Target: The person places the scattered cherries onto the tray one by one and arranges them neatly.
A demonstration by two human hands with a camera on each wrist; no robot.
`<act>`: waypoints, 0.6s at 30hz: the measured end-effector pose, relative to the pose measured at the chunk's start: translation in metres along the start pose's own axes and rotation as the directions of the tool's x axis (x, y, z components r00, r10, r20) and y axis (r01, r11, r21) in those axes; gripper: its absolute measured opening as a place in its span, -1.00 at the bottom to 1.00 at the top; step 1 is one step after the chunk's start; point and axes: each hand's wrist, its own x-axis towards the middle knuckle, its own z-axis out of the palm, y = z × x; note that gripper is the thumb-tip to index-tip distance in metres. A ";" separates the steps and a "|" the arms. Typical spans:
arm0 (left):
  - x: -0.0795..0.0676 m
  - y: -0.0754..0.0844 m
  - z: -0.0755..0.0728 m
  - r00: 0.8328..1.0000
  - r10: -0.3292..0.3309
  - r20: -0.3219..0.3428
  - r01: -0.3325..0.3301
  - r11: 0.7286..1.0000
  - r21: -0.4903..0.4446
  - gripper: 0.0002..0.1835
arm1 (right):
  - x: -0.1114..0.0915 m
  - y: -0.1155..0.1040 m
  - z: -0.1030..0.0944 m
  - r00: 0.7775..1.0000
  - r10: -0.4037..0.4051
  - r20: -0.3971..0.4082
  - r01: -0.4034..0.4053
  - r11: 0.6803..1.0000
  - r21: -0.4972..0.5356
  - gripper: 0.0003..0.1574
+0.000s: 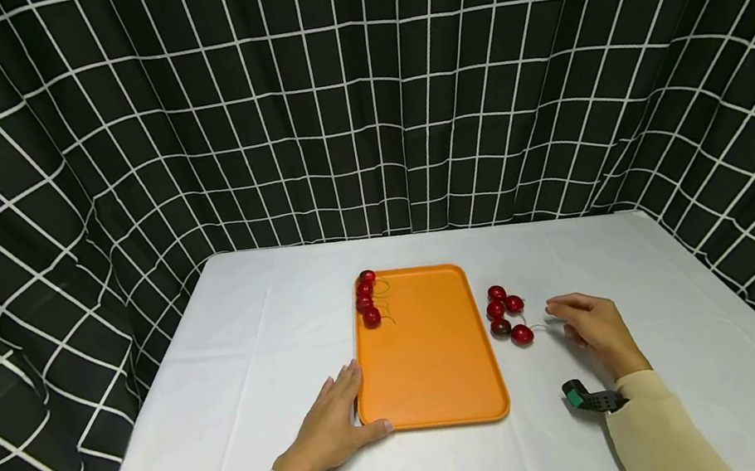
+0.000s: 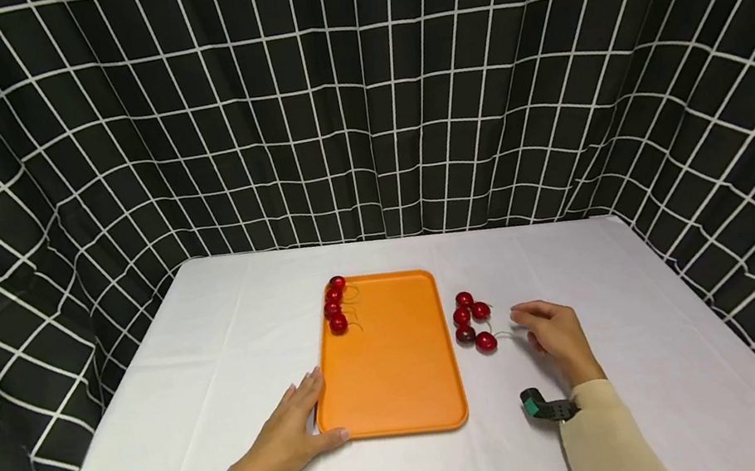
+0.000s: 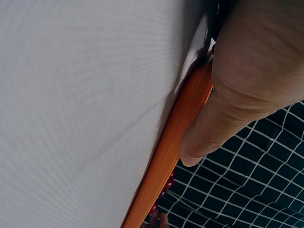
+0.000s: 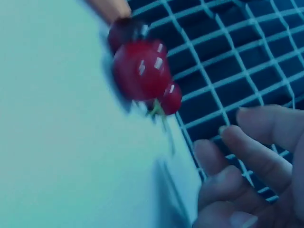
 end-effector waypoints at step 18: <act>-0.002 0.001 0.002 1.000 -0.019 0.002 0.019 1.000 -0.008 0.18 | 0.002 0.017 0.013 0.994 0.021 0.110 -0.013 0.997 -0.074 -0.55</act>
